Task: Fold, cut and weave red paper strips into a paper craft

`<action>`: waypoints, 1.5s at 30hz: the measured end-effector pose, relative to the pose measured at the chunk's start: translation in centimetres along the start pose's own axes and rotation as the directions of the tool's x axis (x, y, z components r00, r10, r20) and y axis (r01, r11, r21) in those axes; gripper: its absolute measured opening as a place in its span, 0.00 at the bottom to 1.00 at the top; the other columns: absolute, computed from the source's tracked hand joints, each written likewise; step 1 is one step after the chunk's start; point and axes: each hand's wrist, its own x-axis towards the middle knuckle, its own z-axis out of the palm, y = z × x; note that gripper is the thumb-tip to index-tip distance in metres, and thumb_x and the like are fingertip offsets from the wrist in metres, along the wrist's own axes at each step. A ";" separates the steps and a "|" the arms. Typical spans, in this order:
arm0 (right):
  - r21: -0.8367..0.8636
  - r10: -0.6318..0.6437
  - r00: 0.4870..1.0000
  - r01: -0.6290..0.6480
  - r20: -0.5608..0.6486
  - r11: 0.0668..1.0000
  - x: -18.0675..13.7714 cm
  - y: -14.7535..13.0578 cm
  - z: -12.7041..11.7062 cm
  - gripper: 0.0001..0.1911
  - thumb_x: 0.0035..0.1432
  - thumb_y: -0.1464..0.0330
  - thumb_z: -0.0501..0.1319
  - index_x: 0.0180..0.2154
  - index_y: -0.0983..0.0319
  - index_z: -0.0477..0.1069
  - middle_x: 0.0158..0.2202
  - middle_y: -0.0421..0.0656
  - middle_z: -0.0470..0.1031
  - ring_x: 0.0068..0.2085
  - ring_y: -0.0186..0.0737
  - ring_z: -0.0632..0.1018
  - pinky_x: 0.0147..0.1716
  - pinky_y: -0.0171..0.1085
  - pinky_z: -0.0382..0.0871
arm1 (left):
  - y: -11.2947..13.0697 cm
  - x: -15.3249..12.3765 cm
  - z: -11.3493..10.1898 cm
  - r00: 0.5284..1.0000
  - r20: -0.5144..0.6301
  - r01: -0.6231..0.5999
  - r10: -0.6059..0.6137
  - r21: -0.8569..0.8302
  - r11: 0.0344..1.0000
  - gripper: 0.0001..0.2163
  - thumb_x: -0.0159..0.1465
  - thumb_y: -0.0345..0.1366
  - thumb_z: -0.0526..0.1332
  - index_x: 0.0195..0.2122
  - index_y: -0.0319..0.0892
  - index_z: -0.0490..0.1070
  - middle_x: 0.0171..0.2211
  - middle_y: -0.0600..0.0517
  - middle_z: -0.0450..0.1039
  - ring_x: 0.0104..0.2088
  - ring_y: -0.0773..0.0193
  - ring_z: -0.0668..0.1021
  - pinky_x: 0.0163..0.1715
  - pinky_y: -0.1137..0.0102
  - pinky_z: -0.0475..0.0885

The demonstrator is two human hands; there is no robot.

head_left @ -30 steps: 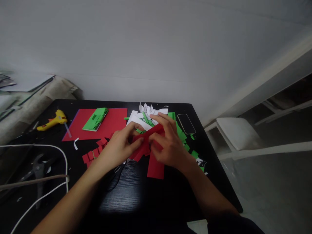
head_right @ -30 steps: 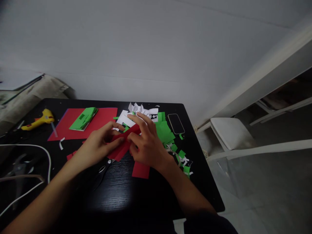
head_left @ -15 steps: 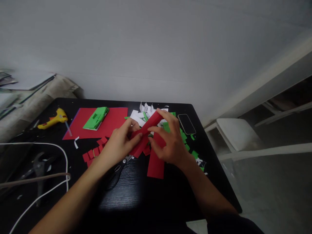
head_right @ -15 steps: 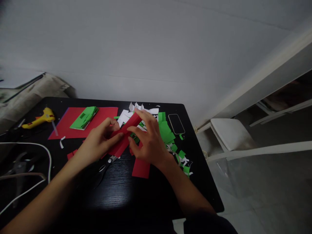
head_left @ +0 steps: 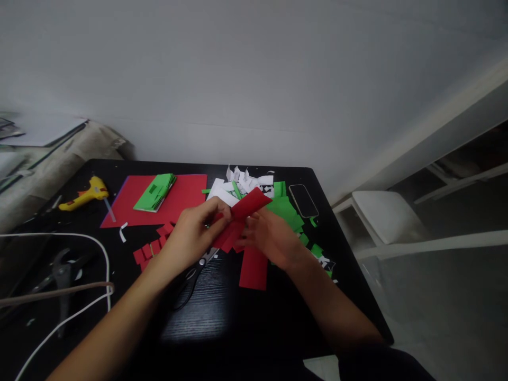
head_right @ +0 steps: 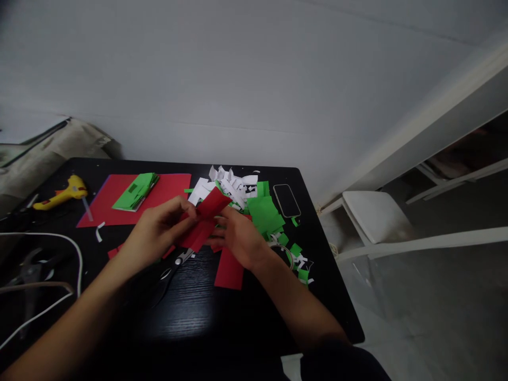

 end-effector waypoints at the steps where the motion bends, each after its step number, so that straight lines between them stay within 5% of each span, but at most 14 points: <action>1: -0.006 -0.013 1.000 0.013 -0.001 1.000 0.0 0.1 0.0 0.16 0.64 0.53 0.64 0.42 0.59 0.77 0.36 0.42 0.79 0.33 0.38 0.81 0.35 0.38 0.79 | 0.1 0.0 -0.1 1.000 0.008 -0.011 0.011 0.007 1.000 0.06 0.72 0.37 0.60 0.37 0.43 0.71 0.34 0.53 0.76 0.30 0.67 0.74 0.30 0.72 0.67; 7: -0.034 -0.049 0.999 0.049 0.011 0.998 -0.3 0.1 0.4 0.11 0.61 0.61 0.67 0.43 0.60 0.77 0.34 0.42 0.79 0.34 0.40 0.82 0.33 0.37 0.79 | 0.6 0.2 -0.2 0.997 -0.023 -0.078 0.078 0.000 0.997 0.06 0.72 0.36 0.61 0.41 0.45 0.77 0.38 0.52 0.81 0.38 0.63 0.80 0.39 0.69 0.74; 14: 0.089 0.082 0.997 -0.081 -0.008 0.993 -0.8 0.2 0.8 0.11 0.66 0.61 0.62 0.45 0.61 0.74 0.37 0.45 0.81 0.35 0.41 0.82 0.41 0.42 0.80 | 0.7 0.3 -0.2 0.982 -0.005 -0.190 0.190 -0.013 0.982 0.08 0.73 0.31 0.58 0.42 0.45 0.78 0.46 0.49 0.80 0.47 0.62 0.80 0.48 0.66 0.74; 20: 0.160 0.179 0.977 -0.196 0.113 0.968 -1.9 -0.6 0.9 0.36 0.61 0.36 0.52 0.48 0.59 0.69 0.42 0.52 0.79 0.44 0.55 0.82 0.48 0.63 0.77 | 0.7 0.3 -0.1 0.983 0.008 -0.186 0.186 -0.006 0.983 0.10 0.73 0.29 0.57 0.41 0.44 0.78 0.46 0.48 0.78 0.47 0.62 0.79 0.47 0.66 0.73; 25: 0.236 0.175 0.970 -0.213 0.170 0.948 -2.3 -0.8 0.8 0.44 0.56 0.30 0.46 0.50 0.59 0.68 0.44 0.54 0.78 0.47 0.58 0.81 0.50 0.66 0.74 | 0.7 0.2 -0.2 0.984 0.012 -0.177 0.177 0.000 0.984 0.10 0.73 0.30 0.56 0.41 0.44 0.78 0.45 0.48 0.78 0.47 0.61 0.79 0.48 0.65 0.73; 28: 0.285 0.185 0.972 -0.221 0.148 0.933 -2.1 -0.6 0.7 0.35 0.59 0.36 0.48 0.45 0.58 0.69 0.41 0.51 0.78 0.45 0.55 0.81 0.51 0.65 0.74 | 1.0 0.3 -0.2 0.985 0.018 -0.170 0.170 -0.005 0.985 0.10 0.73 0.31 0.56 0.40 0.44 0.78 0.45 0.48 0.79 0.46 0.60 0.79 0.46 0.64 0.74; 32: 0.325 0.275 0.957 -0.291 0.095 0.900 -1.8 -0.2 0.7 0.16 0.63 0.56 0.54 0.42 0.59 0.71 0.37 0.48 0.79 0.41 0.50 0.80 0.50 0.59 0.75 | 1.3 0.3 -0.1 0.987 0.026 -0.158 0.159 -0.041 0.987 0.10 0.73 0.31 0.57 0.38 0.44 0.77 0.44 0.48 0.79 0.45 0.61 0.80 0.45 0.66 0.74; 35: 0.272 0.219 0.974 -0.226 0.057 0.935 -1.6 0.1 1.0 0.10 0.60 0.64 0.59 0.41 0.60 0.74 0.36 0.43 0.78 0.38 0.42 0.79 0.47 0.48 0.77 | 1.3 0.2 -0.2 0.989 0.048 -0.136 0.139 -0.072 0.988 0.10 0.73 0.32 0.57 0.38 0.44 0.77 0.44 0.48 0.79 0.46 0.61 0.80 0.46 0.66 0.74; 39: 0.075 0.056 0.998 -0.055 -0.006 0.996 -1.0 0.5 1.3 0.10 0.59 0.68 0.63 0.43 0.60 0.77 0.39 0.41 0.80 0.38 0.38 0.79 0.40 0.38 0.76 | 1.1 0.2 -0.3 0.989 0.059 -0.130 0.133 -0.056 0.990 0.09 0.73 0.31 0.57 0.37 0.44 0.76 0.46 0.48 0.79 0.47 0.61 0.80 0.48 0.65 0.74; 45: -0.164 -0.053 0.999 0.052 -0.005 0.985 -0.5 0.1 0.3 0.12 0.55 0.66 0.71 0.42 0.60 0.79 0.35 0.40 0.78 0.34 0.36 0.79 0.32 0.35 0.80 | 1.2 0.2 -0.5 0.991 0.042 -0.122 0.126 -0.077 0.990 0.09 0.72 0.30 0.57 0.36 0.43 0.75 0.46 0.47 0.79 0.47 0.59 0.79 0.48 0.64 0.74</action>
